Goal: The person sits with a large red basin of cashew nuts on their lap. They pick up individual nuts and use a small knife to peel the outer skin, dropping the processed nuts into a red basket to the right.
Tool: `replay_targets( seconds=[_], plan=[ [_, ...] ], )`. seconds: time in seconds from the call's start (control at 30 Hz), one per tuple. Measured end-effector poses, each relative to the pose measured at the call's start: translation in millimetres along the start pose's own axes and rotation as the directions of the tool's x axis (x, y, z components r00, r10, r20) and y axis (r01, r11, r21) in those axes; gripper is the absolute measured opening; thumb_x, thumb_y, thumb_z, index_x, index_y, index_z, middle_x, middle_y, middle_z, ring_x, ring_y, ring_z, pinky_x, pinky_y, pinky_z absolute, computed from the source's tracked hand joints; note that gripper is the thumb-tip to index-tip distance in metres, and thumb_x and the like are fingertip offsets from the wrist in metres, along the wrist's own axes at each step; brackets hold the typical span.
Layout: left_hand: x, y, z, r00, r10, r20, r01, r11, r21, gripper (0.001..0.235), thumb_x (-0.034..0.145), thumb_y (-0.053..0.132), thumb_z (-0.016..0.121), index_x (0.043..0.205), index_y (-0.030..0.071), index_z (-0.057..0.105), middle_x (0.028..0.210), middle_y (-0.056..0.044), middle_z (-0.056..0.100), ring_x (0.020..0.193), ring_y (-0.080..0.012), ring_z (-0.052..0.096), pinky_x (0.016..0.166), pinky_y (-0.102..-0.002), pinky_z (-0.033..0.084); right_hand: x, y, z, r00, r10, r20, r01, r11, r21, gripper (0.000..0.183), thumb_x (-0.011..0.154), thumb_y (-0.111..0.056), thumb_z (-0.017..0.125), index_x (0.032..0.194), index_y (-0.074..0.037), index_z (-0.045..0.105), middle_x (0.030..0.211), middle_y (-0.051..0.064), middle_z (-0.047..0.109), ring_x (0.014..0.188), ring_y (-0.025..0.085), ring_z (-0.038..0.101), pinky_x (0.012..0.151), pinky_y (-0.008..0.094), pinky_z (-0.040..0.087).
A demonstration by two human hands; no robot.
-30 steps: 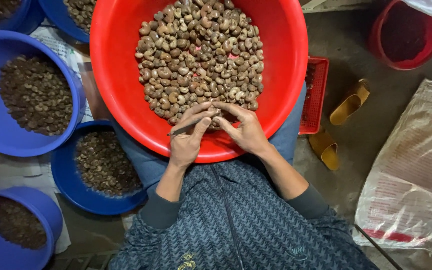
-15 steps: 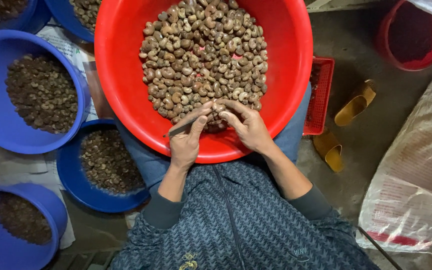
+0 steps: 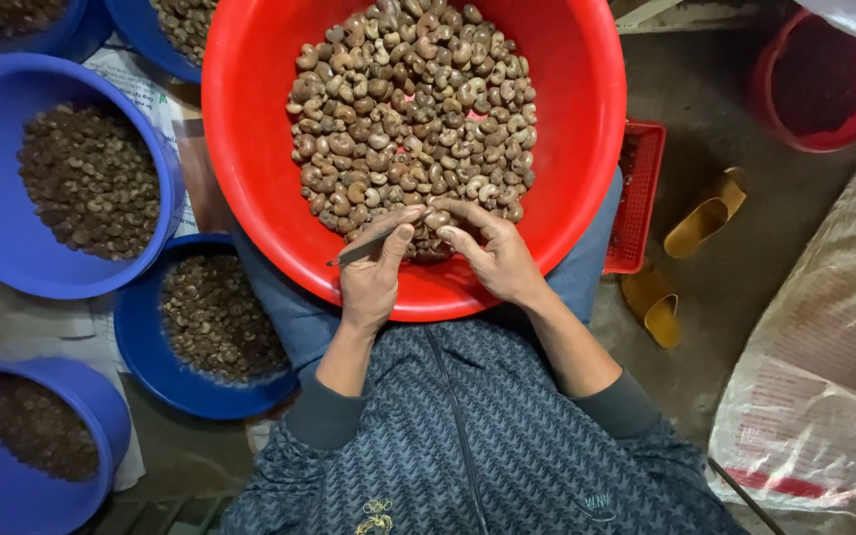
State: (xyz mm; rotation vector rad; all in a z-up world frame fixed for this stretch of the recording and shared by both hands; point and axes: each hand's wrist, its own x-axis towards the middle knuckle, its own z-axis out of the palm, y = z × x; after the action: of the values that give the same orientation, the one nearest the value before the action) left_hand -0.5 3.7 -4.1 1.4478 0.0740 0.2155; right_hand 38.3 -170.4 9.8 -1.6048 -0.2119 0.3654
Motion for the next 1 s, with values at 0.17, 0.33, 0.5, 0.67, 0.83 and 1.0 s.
replay_targets(
  seconds=[0.17, 0.33, 0.5, 0.67, 0.83, 1.0],
  plan=[
    [3, 3, 2, 0.999, -0.04, -0.036, 0.039, 0.998, -0.045, 0.018, 0.105, 0.006, 0.062, 0.113, -0.006, 0.071, 0.111, -0.024, 0.074, 0.107, -0.0317, 0.071, 0.09, -0.045, 0.061, -1, -3, -7, 0.976, -0.088, -0.2, 0.088, 0.996, -0.009, 0.027, 0.101, -0.005, 0.063, 0.128, -0.005, 0.067, 0.105, 0.016, 0.072, 0.088, 0.022, 0.067, 0.077, 0.041, 0.062],
    [2, 8, 6, 0.996, -0.077, -0.033, 0.076, 0.997, -0.021, 0.019, 0.104, 0.008, 0.063, 0.113, -0.006, 0.073, 0.107, -0.023, 0.076, 0.101, -0.0286, 0.073, 0.085, -0.042, 0.063, -7, -23, -63, 0.843, -0.201, -0.5, 0.193, 0.979, -0.067, 0.012, 0.105, -0.004, 0.062, 0.117, -0.004, 0.064, 0.11, 0.016, 0.067, 0.087, 0.024, 0.067, 0.074, 0.04, 0.064],
    [3, 9, 4, 0.989, -0.141, -0.03, 0.142, 0.99, 0.016, 0.02, 0.104, 0.011, 0.062, 0.113, -0.004, 0.073, 0.101, -0.023, 0.076, 0.092, -0.026, 0.075, 0.079, -0.036, 0.063, -28, 23, -148, 0.681, -0.22, -0.699, 0.152, 0.975, -0.159, 0.02, 0.108, -0.006, 0.063, 0.126, 0.002, 0.058, 0.096, 0.02, 0.068, 0.07, 0.023, 0.069, 0.063, 0.034, 0.062],
    [1, 7, 5, 0.988, -0.153, -0.035, 0.153, 0.988, -0.015, 0.019, 0.103, 0.009, 0.063, 0.114, -0.003, 0.073, 0.103, -0.024, 0.076, 0.09, -0.0261, 0.076, 0.079, -0.038, 0.064, -45, 80, -187, 0.672, -0.085, -0.736, -0.033, 0.989, -0.144, 0.017, 0.104, -0.004, 0.068, 0.12, 0.0, 0.064, 0.092, 0.015, 0.071, 0.065, 0.017, 0.068, 0.06, 0.031, 0.061],
    [1, 8, 5, 0.984, -0.171, -0.045, 0.17, 0.985, -0.027, 0.018, 0.103, 0.009, 0.063, 0.113, -0.002, 0.074, 0.103, -0.023, 0.076, 0.089, -0.0251, 0.076, 0.079, -0.038, 0.064, -55, 106, -198, 0.722, -0.008, -0.692, -0.197, 0.956, -0.216, 0.038, 0.104, -0.005, 0.07, 0.136, 0.007, 0.052, 0.097, 0.016, 0.07, 0.069, 0.017, 0.069, 0.064, 0.035, 0.06],
    [-2, 3, 6, 0.98, -0.194, -0.041, 0.193, 0.981, -0.027, 0.02, 0.103, 0.008, 0.064, 0.116, -0.004, 0.072, 0.102, -0.023, 0.076, 0.088, -0.0239, 0.076, 0.077, -0.036, 0.064, -27, 4, -125, 0.757, -0.415, -0.504, 0.035, 0.797, -0.603, 0.029, 0.107, 0.002, 0.061, 0.136, 0.002, 0.06, 0.109, 0.022, 0.068, 0.09, 0.029, 0.072, 0.077, 0.042, 0.06]
  ],
)
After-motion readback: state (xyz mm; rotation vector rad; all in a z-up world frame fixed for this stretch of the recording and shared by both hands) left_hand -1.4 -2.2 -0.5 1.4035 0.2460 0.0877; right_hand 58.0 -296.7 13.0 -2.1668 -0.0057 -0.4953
